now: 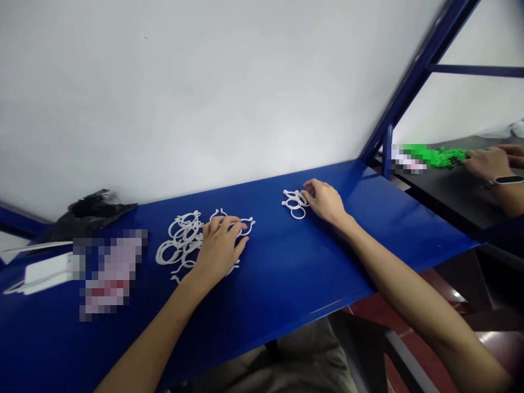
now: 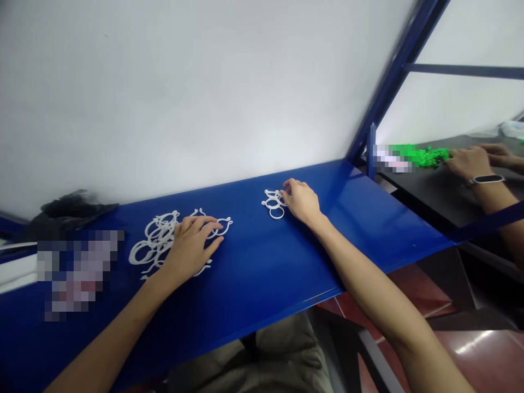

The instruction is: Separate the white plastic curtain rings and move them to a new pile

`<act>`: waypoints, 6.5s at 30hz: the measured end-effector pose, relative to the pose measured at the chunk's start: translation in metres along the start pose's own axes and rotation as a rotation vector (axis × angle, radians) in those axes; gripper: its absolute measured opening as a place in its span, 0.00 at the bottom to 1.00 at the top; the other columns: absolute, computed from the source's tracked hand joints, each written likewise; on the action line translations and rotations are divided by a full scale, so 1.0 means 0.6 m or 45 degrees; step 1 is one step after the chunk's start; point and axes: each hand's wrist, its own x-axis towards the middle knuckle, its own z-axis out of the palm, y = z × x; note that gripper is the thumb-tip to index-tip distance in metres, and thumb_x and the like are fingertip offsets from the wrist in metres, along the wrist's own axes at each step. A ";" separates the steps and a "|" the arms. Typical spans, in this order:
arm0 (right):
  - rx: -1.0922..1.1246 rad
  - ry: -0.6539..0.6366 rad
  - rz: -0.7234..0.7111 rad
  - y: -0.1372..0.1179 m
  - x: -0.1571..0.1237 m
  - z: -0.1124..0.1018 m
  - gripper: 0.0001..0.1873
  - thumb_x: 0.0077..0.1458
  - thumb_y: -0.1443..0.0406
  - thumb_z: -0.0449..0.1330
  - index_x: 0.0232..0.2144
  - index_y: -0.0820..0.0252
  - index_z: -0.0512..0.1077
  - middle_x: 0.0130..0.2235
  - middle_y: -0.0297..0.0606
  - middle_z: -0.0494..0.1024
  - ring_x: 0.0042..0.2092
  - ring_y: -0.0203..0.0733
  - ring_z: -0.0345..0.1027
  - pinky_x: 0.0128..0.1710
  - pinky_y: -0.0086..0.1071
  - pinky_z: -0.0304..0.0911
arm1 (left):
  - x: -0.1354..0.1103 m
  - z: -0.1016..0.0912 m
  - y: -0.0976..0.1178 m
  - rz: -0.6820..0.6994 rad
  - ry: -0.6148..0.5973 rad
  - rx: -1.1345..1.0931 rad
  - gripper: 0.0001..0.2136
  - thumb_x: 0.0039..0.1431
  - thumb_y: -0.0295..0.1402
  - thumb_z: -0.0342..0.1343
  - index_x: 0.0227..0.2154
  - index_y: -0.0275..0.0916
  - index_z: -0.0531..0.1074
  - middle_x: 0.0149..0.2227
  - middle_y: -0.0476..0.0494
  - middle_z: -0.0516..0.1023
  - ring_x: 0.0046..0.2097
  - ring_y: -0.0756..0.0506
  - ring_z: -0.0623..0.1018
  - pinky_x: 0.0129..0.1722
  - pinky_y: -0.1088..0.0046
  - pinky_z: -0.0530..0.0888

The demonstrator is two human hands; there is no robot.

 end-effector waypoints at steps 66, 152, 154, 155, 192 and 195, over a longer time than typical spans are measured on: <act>0.956 -0.581 -0.521 -0.144 -0.102 -0.005 0.11 0.66 0.60 0.56 0.35 0.61 0.70 0.28 0.32 0.75 0.26 0.31 0.65 0.27 0.25 0.60 | 0.010 -0.026 0.051 0.204 0.372 -0.149 0.06 0.64 0.27 0.55 0.41 0.40 0.73 0.36 0.46 0.81 0.41 0.43 0.74 0.44 0.62 0.68; 0.675 -0.494 -1.006 -0.142 -0.105 -0.019 0.13 0.70 0.64 0.48 0.39 0.62 0.71 0.32 0.38 0.74 0.33 0.37 0.66 0.36 0.31 0.63 | 0.002 -0.018 0.055 -0.016 0.227 -0.593 0.03 0.64 0.31 0.55 0.35 0.43 0.73 0.29 0.53 0.78 0.35 0.47 0.75 0.40 0.66 0.70; 0.621 -0.482 -1.017 -0.142 -0.105 -0.020 0.13 0.70 0.64 0.48 0.40 0.63 0.72 0.32 0.39 0.74 0.33 0.38 0.66 0.36 0.31 0.63 | 0.004 -0.017 0.054 -0.024 0.193 -0.577 0.03 0.64 0.31 0.55 0.34 0.43 0.72 0.29 0.52 0.78 0.36 0.47 0.75 0.41 0.66 0.70; 0.594 -0.474 -0.999 -0.142 -0.104 -0.020 0.14 0.70 0.63 0.48 0.41 0.62 0.72 0.33 0.39 0.75 0.34 0.38 0.66 0.36 0.32 0.64 | 0.006 -0.017 0.052 -0.032 0.175 -0.553 0.02 0.63 0.31 0.56 0.35 0.43 0.72 0.30 0.52 0.78 0.36 0.46 0.75 0.41 0.66 0.70; 0.270 -0.161 -0.377 -0.032 -0.005 -0.009 0.09 0.63 0.63 0.57 0.36 0.58 0.77 0.36 0.39 0.79 0.37 0.43 0.69 0.39 0.36 0.62 | 0.003 -0.057 -0.035 0.074 -0.440 -0.188 0.14 0.64 0.28 0.48 0.41 0.52 0.77 0.45 0.48 0.77 0.49 0.40 0.69 0.51 0.53 0.59; 0.281 -0.121 -0.394 -0.037 -0.008 -0.012 0.10 0.64 0.62 0.56 0.36 0.58 0.77 0.36 0.39 0.79 0.38 0.43 0.69 0.38 0.36 0.63 | 0.003 -0.058 -0.035 0.116 -0.424 -0.187 0.11 0.64 0.31 0.51 0.37 0.52 0.78 0.45 0.48 0.77 0.48 0.40 0.69 0.51 0.53 0.58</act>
